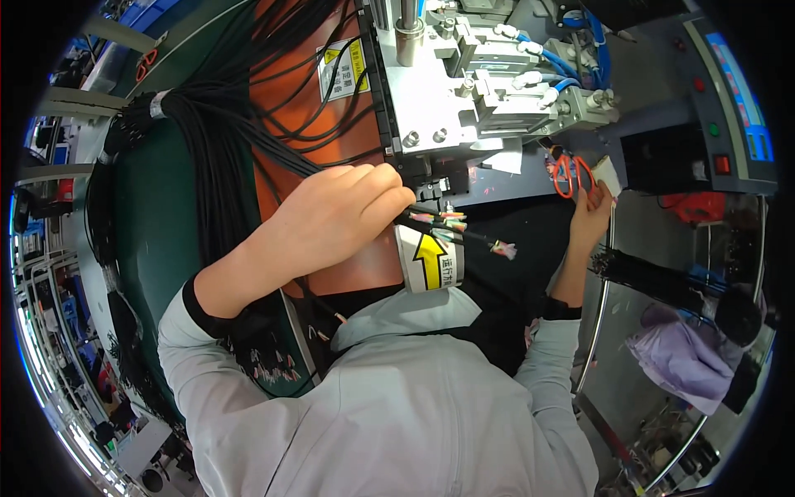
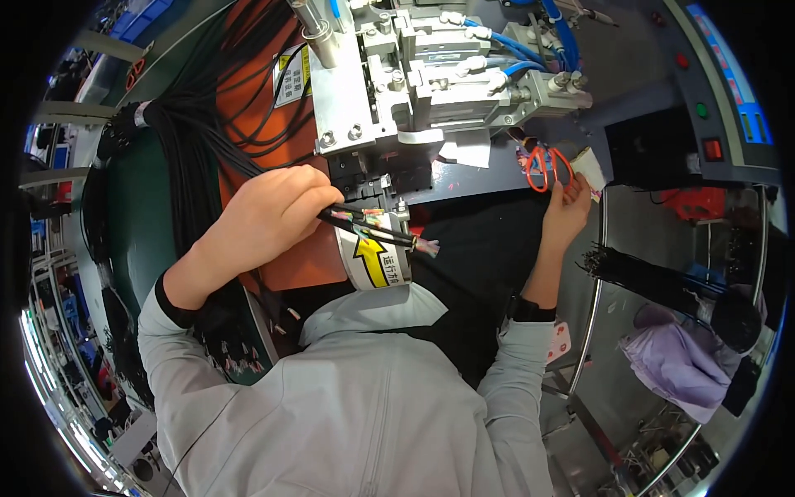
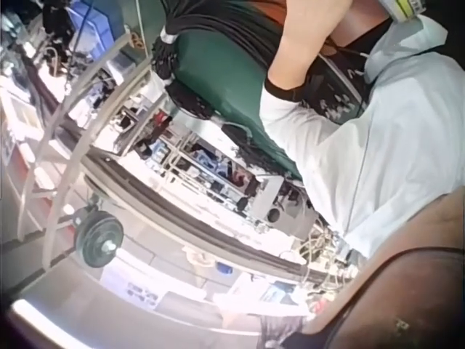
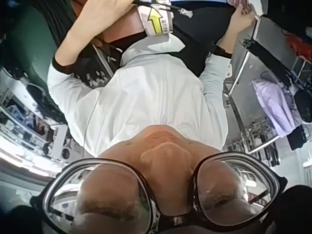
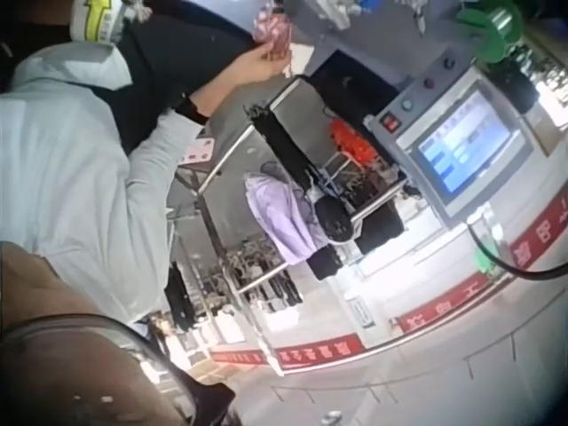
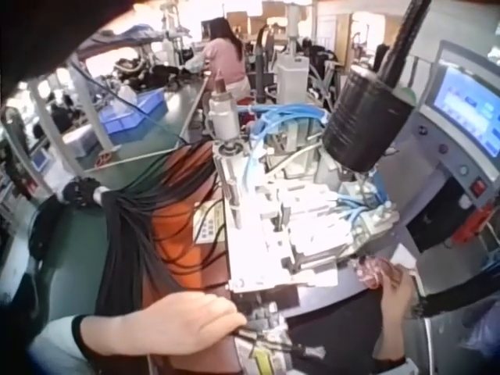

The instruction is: Assembling a wiring harness by feeding individual wires into a machine for processing.

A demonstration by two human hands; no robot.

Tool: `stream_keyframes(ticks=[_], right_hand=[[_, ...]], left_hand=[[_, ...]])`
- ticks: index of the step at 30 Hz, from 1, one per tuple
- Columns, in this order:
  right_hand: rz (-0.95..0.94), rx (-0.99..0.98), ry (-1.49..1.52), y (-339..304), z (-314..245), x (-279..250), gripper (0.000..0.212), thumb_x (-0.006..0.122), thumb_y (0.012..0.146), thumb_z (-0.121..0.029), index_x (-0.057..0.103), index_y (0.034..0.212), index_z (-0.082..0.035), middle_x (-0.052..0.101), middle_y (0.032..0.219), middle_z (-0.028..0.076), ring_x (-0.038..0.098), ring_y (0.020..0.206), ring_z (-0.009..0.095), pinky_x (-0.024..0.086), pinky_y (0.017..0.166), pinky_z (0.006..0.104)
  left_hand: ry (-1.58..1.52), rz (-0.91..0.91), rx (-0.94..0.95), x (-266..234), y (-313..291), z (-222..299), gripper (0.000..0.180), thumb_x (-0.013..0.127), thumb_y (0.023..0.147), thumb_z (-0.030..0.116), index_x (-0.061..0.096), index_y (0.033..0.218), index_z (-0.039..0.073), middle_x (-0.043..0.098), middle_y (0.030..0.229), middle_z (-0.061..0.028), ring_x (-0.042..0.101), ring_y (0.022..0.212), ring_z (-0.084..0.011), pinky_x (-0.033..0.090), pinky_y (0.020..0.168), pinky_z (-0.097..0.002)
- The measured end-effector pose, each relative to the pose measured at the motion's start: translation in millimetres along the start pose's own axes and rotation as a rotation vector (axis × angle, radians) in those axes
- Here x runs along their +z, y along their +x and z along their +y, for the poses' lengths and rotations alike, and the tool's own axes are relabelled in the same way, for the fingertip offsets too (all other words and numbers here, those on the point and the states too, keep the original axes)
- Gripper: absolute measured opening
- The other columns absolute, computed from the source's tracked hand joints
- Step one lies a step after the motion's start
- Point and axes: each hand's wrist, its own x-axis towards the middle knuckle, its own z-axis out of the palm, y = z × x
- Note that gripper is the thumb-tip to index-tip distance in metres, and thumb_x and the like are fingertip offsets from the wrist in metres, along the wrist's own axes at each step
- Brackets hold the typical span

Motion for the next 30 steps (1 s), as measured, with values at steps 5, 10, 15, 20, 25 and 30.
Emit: stream_keyframes(ticks=[5,10,15,20,25,30], right_hand=[[0.047,-0.380,-0.227,-16.6,-85.4,15.8,0.037,0.068,0.078,-0.011,0.057,0.113,-0.003,0.058,0.111,0.012,0.056,0.095,0.027,0.044,0.088,0.0365],[-0.617,-0.621,0.392,-74.1,-198.9,23.1,0.029,0.068,0.072,0.006,0.059,0.099,0.001,0.063,0.095,0.012,0.059,0.087,0.023,0.046,0.079,0.0309],[-0.807,-0.496,0.737,-99.2,-227.0,51.9,0.030,0.070,0.067,0.008,0.061,0.094,0.002,0.062,0.090,0.013,0.058,0.085,0.021,0.045,0.075,0.0296],[-0.804,-0.325,0.802,-101.0,-223.5,61.3,0.023,0.070,0.067,0.003,0.067,0.090,0.001,0.065,0.089,0.011,0.060,0.082,0.020,0.047,0.073,0.0271],[-0.835,-0.165,0.846,-83.1,-209.7,48.2,0.021,0.070,0.068,0.009,0.063,0.087,0.003,0.062,0.087,0.013,0.057,0.080,0.019,0.044,0.071,0.0280],[-0.646,-0.352,0.861,-57.2,-191.0,35.3,0.018,0.069,0.070,0.009,0.064,0.086,0.002,0.063,0.086,0.011,0.057,0.079,0.019,0.044,0.071,0.0276]], left_hand=[[0.022,0.069,-0.009,8.9,-2.0,-9.3,0.015,0.059,0.071,0.009,0.054,0.085,0.008,0.045,0.074,-0.0026,0.053,0.064,-0.0132,0.042,0.054,-0.0276],[-0.019,0.118,-0.046,14.4,-4.6,-17.4,0.020,0.063,0.068,0.012,0.056,0.086,0.008,0.046,0.073,-0.0021,0.052,0.058,-0.0146,0.041,0.049,-0.0277],[-0.100,0.136,-0.059,13.8,-11.8,-25.5,0.027,0.069,0.065,0.015,0.061,0.090,0.008,0.051,0.073,-0.0031,0.055,0.058,-0.0180,0.042,0.049,-0.0294],[-0.122,0.102,-0.080,17.1,-10.2,-27.9,0.028,0.068,0.065,0.015,0.062,0.091,0.008,0.053,0.072,-0.0035,0.056,0.059,-0.0188,0.043,0.050,-0.0307],[-0.186,0.141,-0.037,24.9,21.5,-26.6,0.028,0.067,0.065,0.013,0.063,0.092,0.006,0.058,0.077,-0.0039,0.059,0.065,-0.0181,0.044,0.051,-0.0292],[-0.109,0.396,0.054,28.6,58.0,-4.0,0.027,0.070,0.067,0.006,0.064,0.092,0.001,0.061,0.082,-0.0098,0.060,0.065,-0.0188,0.046,0.051,-0.0273]])
